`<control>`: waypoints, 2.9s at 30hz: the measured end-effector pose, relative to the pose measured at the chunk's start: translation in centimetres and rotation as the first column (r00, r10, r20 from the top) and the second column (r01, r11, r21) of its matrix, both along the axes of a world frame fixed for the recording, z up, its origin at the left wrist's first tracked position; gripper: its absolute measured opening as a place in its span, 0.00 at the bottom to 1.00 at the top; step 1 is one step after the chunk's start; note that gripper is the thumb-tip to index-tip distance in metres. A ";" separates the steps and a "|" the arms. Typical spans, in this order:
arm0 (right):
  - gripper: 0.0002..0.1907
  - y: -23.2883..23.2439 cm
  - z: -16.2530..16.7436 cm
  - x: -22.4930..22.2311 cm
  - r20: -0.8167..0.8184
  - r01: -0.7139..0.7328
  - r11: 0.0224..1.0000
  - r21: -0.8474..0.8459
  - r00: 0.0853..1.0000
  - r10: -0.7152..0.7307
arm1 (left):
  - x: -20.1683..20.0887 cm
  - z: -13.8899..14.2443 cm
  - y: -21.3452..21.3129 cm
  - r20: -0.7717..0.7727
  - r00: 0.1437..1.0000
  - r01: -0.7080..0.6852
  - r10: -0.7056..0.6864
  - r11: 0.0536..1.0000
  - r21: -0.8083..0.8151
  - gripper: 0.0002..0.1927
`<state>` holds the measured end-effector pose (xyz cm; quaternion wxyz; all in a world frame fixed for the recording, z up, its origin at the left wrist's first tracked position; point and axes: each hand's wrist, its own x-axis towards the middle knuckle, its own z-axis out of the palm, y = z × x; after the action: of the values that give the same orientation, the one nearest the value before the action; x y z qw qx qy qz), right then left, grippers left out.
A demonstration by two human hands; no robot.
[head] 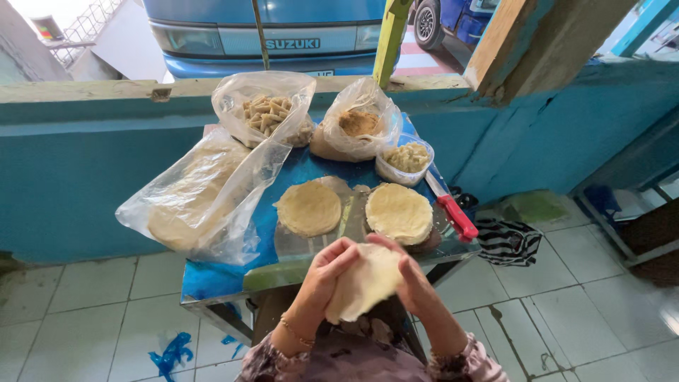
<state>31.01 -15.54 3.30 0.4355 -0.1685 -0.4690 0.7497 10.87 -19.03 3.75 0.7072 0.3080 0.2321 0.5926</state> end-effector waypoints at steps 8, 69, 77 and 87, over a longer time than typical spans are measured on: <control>0.14 0.7 -4.5 1.3 0.011 0.057 0.934 -0.351 0.998 -0.057 | 0.1 -3.6 0.2 0.132 0.991 0.071 -0.035 0.958 -0.279 0.12; 0.13 13.4 -2.7 6.8 0.281 0.367 0.337 0.867 0.197 -0.939 | 2.7 -6.1 17.3 -0.758 0.424 -0.293 0.495 0.867 0.402 0.20; 0.08 6.5 0.6 3.7 0.117 0.209 0.143 0.967 0.130 -0.984 | 2.7 -5.4 16.3 -0.719 0.440 -0.308 0.538 0.842 0.442 0.20; 0.08 8.4 -0.2 -9.5 0.326 -0.195 0.262 0.945 0.579 -0.747 | -8.4 -4.7 8.4 -0.720 0.076 -0.643 0.690 0.586 0.494 0.07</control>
<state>21.46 -7.15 3.14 0.3519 -0.2691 -0.8926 0.0831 2.44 -10.62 -0.98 0.1248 0.4364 0.6535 0.6058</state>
